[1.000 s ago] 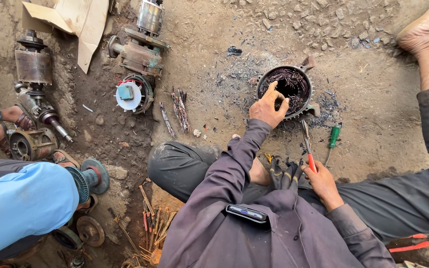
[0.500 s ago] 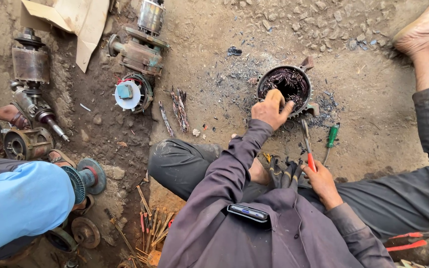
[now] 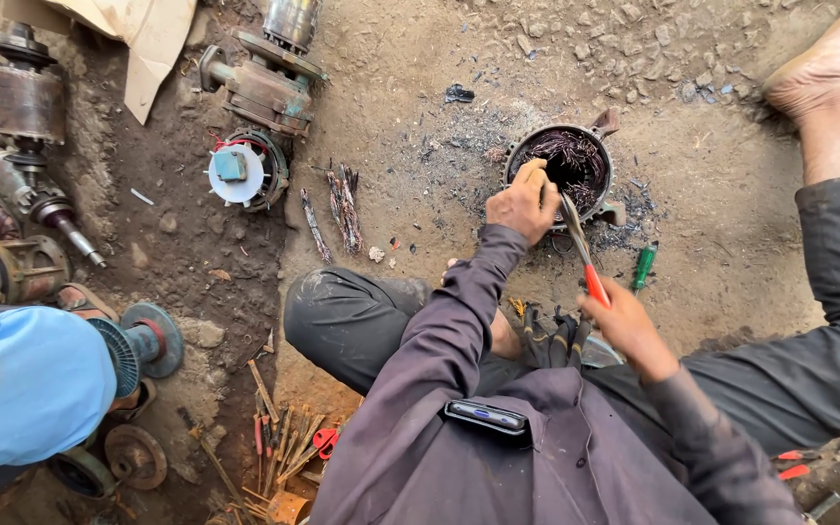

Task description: The person sits on the ground and uses pliers to pull and cut copper wires from a motor stator. They repeatedly reach into the stator, extract wire bundles, and cut them into shorter pieces, placing the cut pieces on the ground.

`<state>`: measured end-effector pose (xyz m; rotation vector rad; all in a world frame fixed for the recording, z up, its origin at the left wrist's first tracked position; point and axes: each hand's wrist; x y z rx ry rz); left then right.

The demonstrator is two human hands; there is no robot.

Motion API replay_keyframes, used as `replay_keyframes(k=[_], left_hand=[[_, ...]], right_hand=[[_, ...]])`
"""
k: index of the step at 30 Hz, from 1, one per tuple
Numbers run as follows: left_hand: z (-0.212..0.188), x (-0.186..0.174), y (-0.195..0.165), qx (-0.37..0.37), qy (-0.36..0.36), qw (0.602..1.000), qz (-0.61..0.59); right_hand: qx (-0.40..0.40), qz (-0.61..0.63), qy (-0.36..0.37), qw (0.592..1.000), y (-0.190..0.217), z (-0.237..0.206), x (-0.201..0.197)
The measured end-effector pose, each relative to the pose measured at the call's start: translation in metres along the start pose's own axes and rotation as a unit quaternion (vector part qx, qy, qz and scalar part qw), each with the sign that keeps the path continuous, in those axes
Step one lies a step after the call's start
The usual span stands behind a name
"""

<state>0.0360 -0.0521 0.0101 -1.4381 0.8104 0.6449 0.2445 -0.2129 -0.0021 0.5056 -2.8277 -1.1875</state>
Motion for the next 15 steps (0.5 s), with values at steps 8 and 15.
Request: replay_keyframes(k=[8,15], left_hand=[[0.004,0.002,0.026,-0.044,-0.104,0.989,-0.094],[0.016,0.009,0.034,-0.100,-0.148,0.972,-0.153]], right_hand=[[0.117,-0.028,0.028,0.992,0.077,0.056,-0.016],[0.231,-0.013,0.042,0.972,0.130,0.053,-0.017]])
Point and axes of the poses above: each hand's wrist, its own z-axis towards the middle knuckle, its own x-axis out of the palm, y = z × x, and after that the axes turned 3 degrees about -x, right-handed
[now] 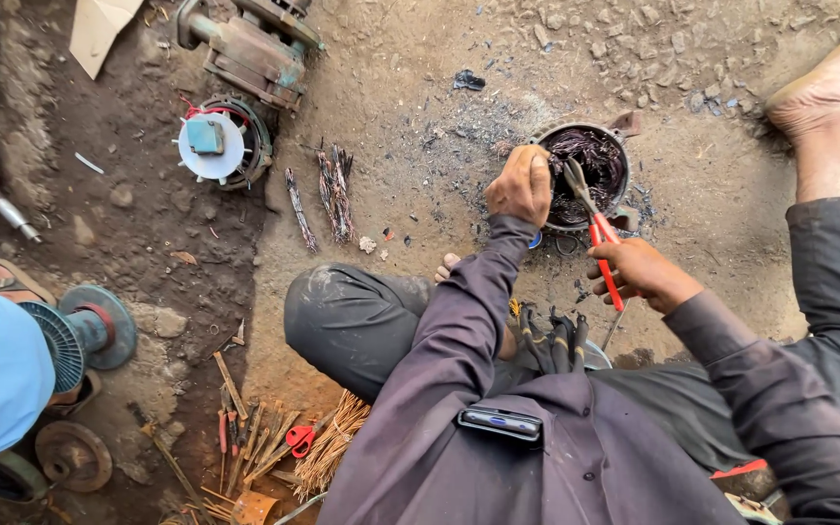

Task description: The person sits on the ground and uses pliers to pull and cut copper wires from a motor stator. They repeatedly reach into the stator, extract wire bundles, and cut them into shorter pieces, placing the cut pieces on the ground.

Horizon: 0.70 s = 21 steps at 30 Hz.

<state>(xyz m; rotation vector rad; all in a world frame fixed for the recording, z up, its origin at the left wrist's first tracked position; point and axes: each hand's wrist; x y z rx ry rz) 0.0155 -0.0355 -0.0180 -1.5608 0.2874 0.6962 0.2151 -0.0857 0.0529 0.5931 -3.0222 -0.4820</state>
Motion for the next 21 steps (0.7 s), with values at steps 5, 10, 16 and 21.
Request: replay_keyframes(k=[5,10,16,21], left_hand=[[0.006,0.000,-0.006,-0.001,-0.020,0.999,-0.038],[0.011,0.000,-0.009,-0.008,-0.031,0.997,-0.066],[0.016,0.001,-0.005,-0.046,-0.016,0.996,-0.073],[0.015,0.001,-0.006,-0.035,-0.024,0.997,-0.071]], right_hand=[[0.032,-0.052,-0.016,0.998,0.021,-0.005,0.004],[0.022,-0.143,-0.057,0.988,0.022,0.006,0.002],[-0.024,-0.157,-0.076,0.984,0.005,0.009,0.000],[-0.038,-0.174,-0.083,0.980,0.009,0.010,0.007]])
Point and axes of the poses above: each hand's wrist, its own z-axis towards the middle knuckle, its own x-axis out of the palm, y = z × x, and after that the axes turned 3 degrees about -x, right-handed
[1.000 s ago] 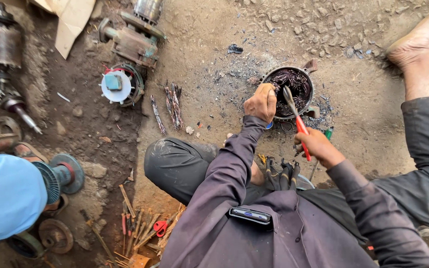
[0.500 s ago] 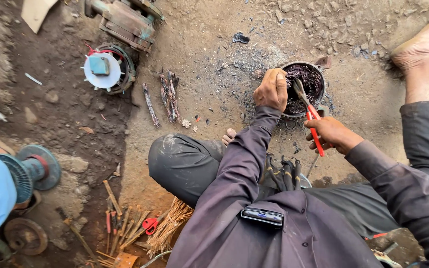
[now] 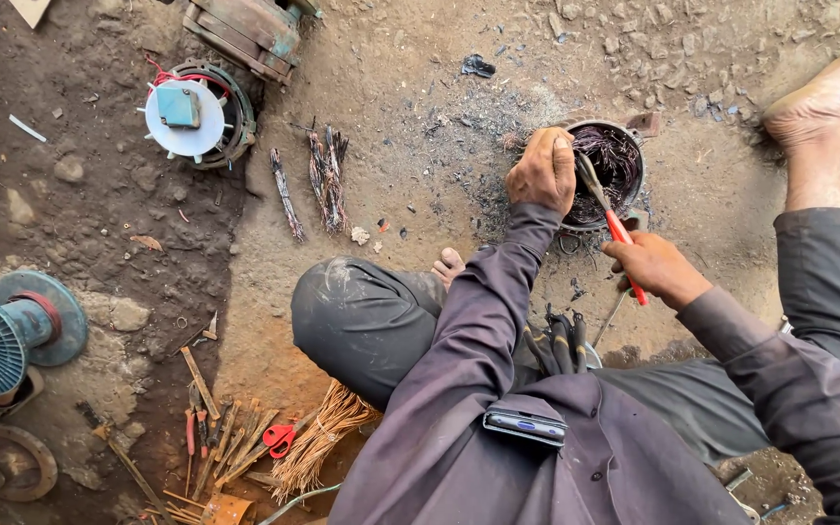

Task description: The person sits on the ground and uses pliers to pull and cut copper wires from a motor stator. They repeatedly reach into the stator, extract wire bundles, and cut them into shorter pieces, placing the cut pieces on the ground.

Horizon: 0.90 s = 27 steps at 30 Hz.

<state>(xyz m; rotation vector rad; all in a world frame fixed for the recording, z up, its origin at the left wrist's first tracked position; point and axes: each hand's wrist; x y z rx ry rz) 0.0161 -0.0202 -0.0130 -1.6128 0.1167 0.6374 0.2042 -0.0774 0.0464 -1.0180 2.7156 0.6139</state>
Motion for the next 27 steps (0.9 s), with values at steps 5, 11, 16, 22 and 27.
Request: replay_keyframes(k=[5,11,16,22,27], left_hand=[[-0.002,0.002,0.000,0.017,-0.013,1.000,0.001],[0.000,0.009,0.006,-0.003,0.011,1.000,0.011],[0.004,0.004,-0.002,0.009,0.013,1.000,0.021],[0.000,-0.011,-0.023,0.017,0.119,0.989,0.086],[-0.015,-0.004,-0.024,0.154,0.172,0.962,0.148]], right_hand=[[0.029,0.052,0.012,0.998,0.006,0.007,-0.004],[0.001,-0.098,-0.008,0.995,-0.015,0.033,-0.004],[-0.057,-0.194,-0.134,0.970,-0.045,0.038,0.037],[-0.091,0.226,-0.018,0.970,-0.113,0.010,0.045],[-0.092,0.258,-0.044,0.961,-0.177,-0.023,0.086]])
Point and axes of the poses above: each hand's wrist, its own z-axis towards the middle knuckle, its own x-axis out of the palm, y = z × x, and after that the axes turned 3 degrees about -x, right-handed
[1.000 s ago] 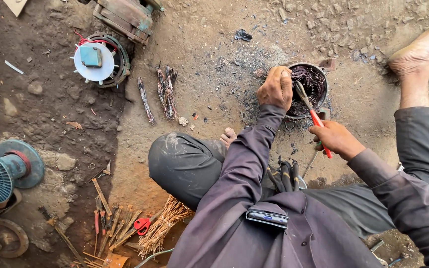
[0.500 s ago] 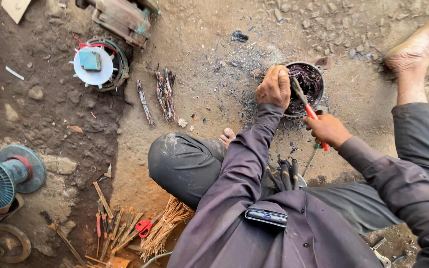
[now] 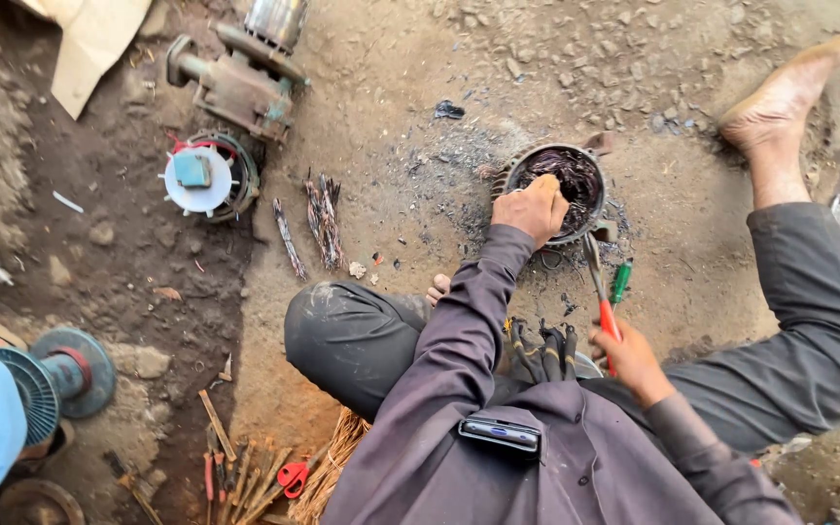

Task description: The person sits on the ground and uses pliers to pull and cut copper wires from a motor stator. They repeatedly reach into the stator, extract wire bundles, and cut them into shorter pieces, placing the cut pieces on the ground.

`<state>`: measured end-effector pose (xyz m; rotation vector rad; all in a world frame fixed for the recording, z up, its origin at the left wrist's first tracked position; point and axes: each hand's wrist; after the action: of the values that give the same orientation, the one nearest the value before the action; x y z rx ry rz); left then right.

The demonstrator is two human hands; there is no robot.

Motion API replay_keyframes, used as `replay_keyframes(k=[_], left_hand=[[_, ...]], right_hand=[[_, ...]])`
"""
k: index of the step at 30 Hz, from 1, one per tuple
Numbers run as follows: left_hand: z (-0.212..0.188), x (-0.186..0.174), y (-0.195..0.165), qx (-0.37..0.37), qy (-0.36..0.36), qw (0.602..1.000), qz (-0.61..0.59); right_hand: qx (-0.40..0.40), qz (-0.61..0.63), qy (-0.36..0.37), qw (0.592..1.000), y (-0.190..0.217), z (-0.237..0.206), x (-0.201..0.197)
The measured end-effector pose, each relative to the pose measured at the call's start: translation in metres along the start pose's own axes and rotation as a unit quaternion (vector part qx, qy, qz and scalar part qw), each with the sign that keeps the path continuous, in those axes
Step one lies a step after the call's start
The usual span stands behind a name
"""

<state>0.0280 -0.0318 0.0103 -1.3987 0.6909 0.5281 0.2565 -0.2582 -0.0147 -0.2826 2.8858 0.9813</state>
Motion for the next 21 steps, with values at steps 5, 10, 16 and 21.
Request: replay_keyframes(k=[5,10,16,21], left_hand=[[-0.012,0.023,-0.008,0.001,0.106,0.972,0.211],[-0.013,0.032,-0.018,-0.038,0.127,0.947,0.294],[-0.005,0.024,-0.034,-0.086,0.166,0.936,0.297],[0.001,0.016,-0.049,-0.155,0.134,0.967,0.155]], right_hand=[[-0.002,-0.027,-0.046,0.999,-0.028,-0.025,0.012],[-0.045,-0.023,-0.054,0.997,-0.024,-0.027,0.010],[-0.031,0.087,-0.052,0.994,-0.035,-0.024,0.002],[-0.028,0.122,-0.053,0.991,-0.041,-0.017,-0.003]])
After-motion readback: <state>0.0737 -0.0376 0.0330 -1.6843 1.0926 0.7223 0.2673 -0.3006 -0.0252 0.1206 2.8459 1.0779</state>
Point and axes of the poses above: each hand's wrist, its own z-axis towards the middle knuckle, its own x-axis out of the palm, y = z × x, and after that the axes turned 3 degrees about -x, right-handed
